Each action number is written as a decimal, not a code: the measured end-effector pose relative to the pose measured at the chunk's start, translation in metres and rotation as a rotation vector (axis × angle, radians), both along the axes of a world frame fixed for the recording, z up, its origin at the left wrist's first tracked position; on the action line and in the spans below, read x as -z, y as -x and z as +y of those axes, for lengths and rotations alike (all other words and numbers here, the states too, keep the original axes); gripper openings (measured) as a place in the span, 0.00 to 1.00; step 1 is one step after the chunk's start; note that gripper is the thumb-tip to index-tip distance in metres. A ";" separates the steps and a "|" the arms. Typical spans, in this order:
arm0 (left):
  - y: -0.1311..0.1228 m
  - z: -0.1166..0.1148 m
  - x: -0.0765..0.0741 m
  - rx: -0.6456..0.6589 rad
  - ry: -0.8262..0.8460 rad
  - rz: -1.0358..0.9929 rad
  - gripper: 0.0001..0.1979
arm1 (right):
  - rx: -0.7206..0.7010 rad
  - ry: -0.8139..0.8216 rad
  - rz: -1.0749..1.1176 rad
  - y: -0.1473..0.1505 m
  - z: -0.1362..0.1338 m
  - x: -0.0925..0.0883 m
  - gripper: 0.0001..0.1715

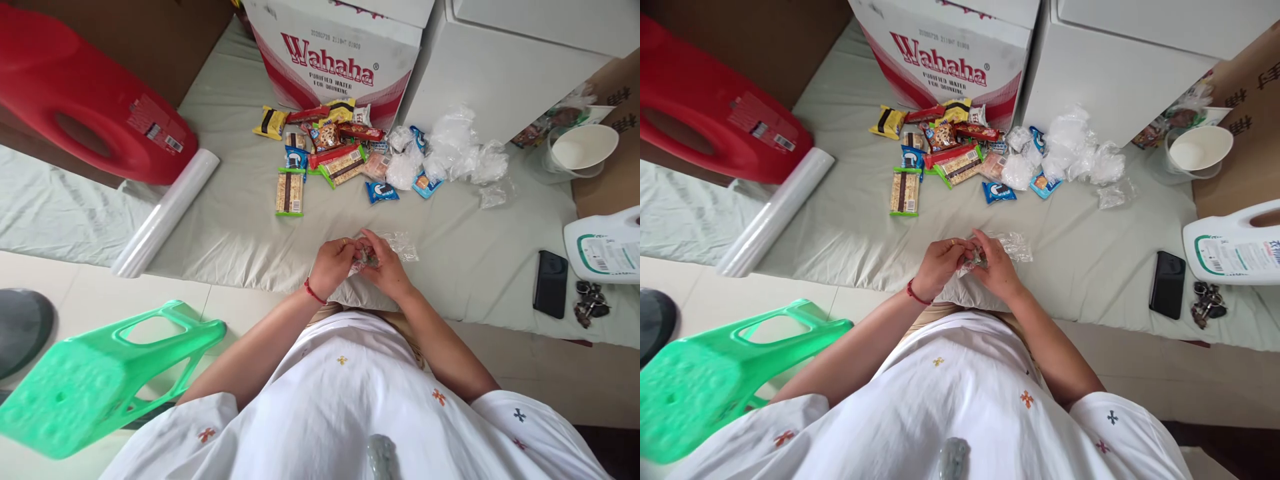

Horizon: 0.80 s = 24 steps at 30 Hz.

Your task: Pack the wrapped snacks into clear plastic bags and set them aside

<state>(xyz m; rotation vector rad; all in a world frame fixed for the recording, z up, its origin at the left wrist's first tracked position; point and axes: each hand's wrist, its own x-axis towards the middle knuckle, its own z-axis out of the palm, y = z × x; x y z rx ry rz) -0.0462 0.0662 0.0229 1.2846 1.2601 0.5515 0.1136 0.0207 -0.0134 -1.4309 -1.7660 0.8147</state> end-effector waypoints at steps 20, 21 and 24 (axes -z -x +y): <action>0.012 0.023 0.015 0.232 -0.336 0.536 0.46 | 0.248 0.131 -0.086 -0.077 0.032 -0.007 0.17; 0.011 0.025 0.016 0.256 -0.304 0.504 0.44 | 0.260 0.173 -0.043 -0.077 0.032 -0.011 0.19; 0.007 0.030 0.015 0.342 -0.248 0.501 0.32 | 0.263 0.352 -0.021 -0.078 0.032 -0.020 0.27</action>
